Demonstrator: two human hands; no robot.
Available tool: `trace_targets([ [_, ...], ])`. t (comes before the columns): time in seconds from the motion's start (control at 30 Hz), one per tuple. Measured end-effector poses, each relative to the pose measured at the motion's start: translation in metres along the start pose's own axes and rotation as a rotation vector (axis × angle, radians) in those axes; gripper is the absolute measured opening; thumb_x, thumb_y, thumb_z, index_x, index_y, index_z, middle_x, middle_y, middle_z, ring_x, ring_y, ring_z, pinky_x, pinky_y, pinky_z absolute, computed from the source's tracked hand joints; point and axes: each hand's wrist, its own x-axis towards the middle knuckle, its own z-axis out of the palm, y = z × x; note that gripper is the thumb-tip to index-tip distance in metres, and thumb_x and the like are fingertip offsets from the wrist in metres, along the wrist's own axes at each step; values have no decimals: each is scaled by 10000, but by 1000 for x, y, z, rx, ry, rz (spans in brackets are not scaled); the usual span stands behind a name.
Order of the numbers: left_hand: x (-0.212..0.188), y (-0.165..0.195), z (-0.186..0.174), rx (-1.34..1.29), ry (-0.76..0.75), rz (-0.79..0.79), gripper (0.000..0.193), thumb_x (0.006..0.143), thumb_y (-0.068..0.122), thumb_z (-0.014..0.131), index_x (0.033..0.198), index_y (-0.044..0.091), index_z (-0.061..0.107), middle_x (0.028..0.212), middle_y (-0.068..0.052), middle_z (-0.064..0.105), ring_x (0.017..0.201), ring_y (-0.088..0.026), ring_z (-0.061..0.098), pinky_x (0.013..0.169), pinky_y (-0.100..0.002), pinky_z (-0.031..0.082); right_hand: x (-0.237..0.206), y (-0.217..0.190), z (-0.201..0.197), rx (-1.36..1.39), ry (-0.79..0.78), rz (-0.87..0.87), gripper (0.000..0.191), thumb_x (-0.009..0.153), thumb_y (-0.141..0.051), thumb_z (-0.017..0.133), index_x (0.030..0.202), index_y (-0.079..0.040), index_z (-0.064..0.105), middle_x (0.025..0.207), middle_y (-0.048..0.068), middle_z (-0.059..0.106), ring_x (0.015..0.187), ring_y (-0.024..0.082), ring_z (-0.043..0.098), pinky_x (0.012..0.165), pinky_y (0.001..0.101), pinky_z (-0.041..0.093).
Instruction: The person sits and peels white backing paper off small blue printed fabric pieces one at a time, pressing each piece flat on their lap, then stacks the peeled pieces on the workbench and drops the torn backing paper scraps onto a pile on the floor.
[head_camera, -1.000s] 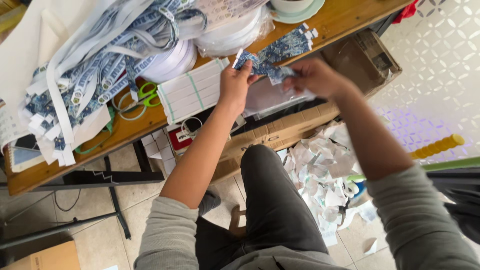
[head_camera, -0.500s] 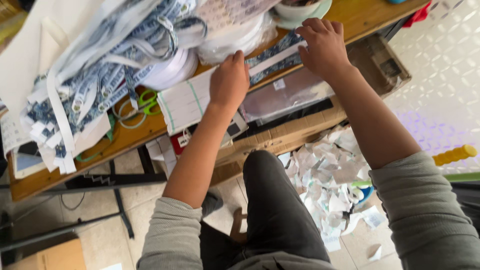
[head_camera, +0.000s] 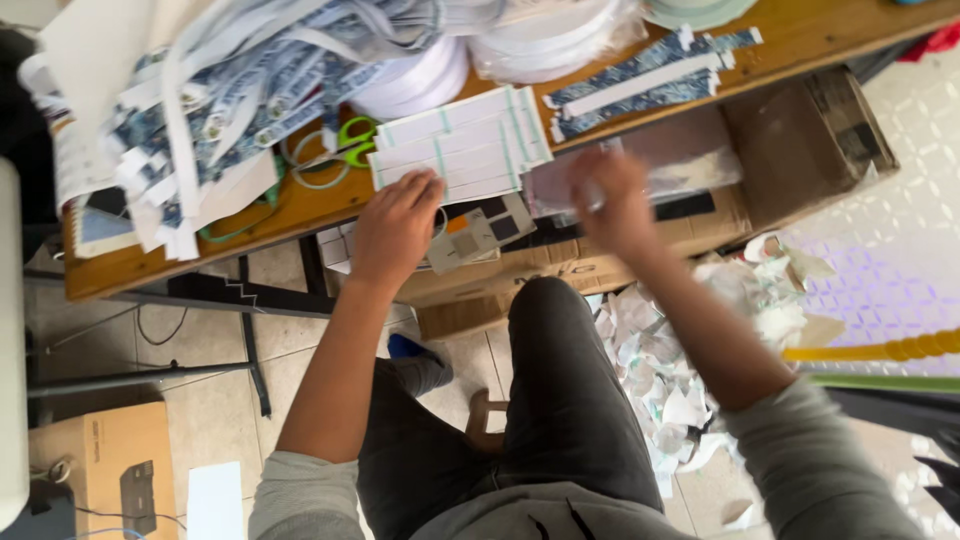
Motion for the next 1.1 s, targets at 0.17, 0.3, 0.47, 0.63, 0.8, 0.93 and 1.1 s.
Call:
trace_targets([
  [0.17, -1, 11, -31, -241, 74, -170, 147, 948, 110, 741, 1093, 96, 759, 1148, -91, 723, 998, -297, 693, 846, -413, 567, -29, -108, 36, 540, -173, 369, 233, 943, -108, 721, 1173, -120, 686, 1212, 93, 671, 1107, 189, 679, 973, 364, 558],
  [0.3, -16, 38, -82, -334, 110, -46, 199, 887, 138, 761, 1084, 113, 774, 1026, -69, 721, 922, -301, 691, 811, -418, 558, -17, -172, -7, -9, 59, -140, 343, 867, -145, 774, 1191, -99, 670, 1230, 163, 657, 1149, 322, 614, 963, 455, 438],
  [0.47, -59, 68, -96, -649, -137, 45, 177, 895, 246, 788, 1016, 121, 760, 962, -37, 754, 877, -272, 712, 764, -388, 554, -24, -198, -57, -144, -201, -137, 416, 850, -261, 785, 1188, -39, 687, 1049, 98, 726, 1008, 271, 672, 917, 479, 467],
  [0.63, -95, 88, -42, -557, -22, 163, 110, 940, 225, 753, 1030, 166, 776, 1079, -13, 761, 1000, -197, 707, 960, -425, 527, -84, -150, -23, 605, -636, 557, 160, 1010, -154, 680, 1017, -12, 756, 790, 23, 679, 708, 119, 587, 634, 273, 484],
  [0.8, -144, 126, -17, -511, 211, 97, 97, 969, 223, 737, 999, 132, 723, 1254, -10, 725, 1266, -214, 618, 1087, -502, 410, -163, -101, -5, 968, -509, 965, 168, 1022, -128, 649, 997, 7, 745, 837, -4, 693, 727, 62, 593, 622, 254, 491],
  [0.93, -175, 122, -20, -985, 173, -209, 109, 1022, 237, 667, 1034, 128, 668, 1334, -29, 704, 1367, -226, 592, 1189, -511, 400, -184, -79, -23, 1122, -133, 1185, 132, 1040, -147, 607, 1022, -40, 682, 877, 6, 699, 718, 73, 631, 638, 242, 515],
  [1.1, -191, 77, 5, -2325, 516, -751, 141, 1043, 273, 627, 1054, 139, 669, 966, -11, 709, 999, -189, 669, 1032, -447, 526, -178, -85, -25, 1182, -2, 1101, 195, 1113, -188, 570, 1026, -42, 665, 897, 6, 687, 742, 57, 614, 671, 223, 509],
])
